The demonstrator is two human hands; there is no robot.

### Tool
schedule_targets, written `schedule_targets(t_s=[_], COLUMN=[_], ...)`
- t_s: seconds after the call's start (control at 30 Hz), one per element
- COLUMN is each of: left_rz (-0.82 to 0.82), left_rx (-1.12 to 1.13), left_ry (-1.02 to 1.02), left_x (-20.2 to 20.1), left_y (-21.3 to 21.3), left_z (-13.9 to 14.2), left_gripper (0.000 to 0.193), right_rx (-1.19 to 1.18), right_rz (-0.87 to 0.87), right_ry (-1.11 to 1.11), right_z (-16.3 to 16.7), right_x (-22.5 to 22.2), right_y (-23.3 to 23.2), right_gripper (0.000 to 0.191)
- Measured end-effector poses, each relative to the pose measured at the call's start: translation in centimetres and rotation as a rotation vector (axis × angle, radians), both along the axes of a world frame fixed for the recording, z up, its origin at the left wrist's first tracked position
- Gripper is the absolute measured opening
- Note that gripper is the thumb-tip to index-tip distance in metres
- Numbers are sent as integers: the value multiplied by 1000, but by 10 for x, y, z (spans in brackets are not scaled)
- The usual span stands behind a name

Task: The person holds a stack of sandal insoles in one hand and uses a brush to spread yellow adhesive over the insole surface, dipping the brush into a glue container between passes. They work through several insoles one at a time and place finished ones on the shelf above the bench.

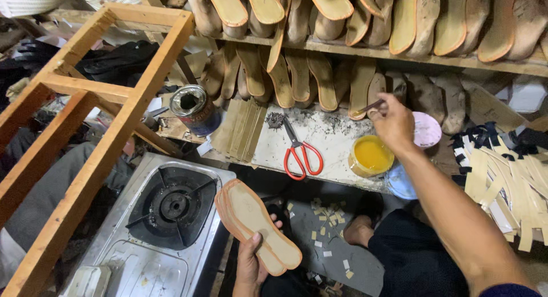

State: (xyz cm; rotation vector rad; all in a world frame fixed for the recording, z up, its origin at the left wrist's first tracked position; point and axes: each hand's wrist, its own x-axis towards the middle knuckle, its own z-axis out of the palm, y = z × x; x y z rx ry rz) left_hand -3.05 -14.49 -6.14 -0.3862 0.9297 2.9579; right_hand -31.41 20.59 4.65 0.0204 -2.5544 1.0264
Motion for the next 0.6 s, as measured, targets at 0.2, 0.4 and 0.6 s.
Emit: schedule_targets(t_s=[0.2,0.4,0.6], left_rz=[-62,-161,-240], left_rx=[8,-110,-170], left_ry=[17,-137,-140], left_x=[5,17,31], left_y=[3,38,73], left_z=[5,19,38], left_gripper=[62,56,56], right_rx=[-294,-56,152], right_rz=[118,227,246], right_ry=[-155,-68,51], right_z=[24,30,23], right_x=[72,116,120], right_y=[24,39,35], right_gripper=[30,26,26])
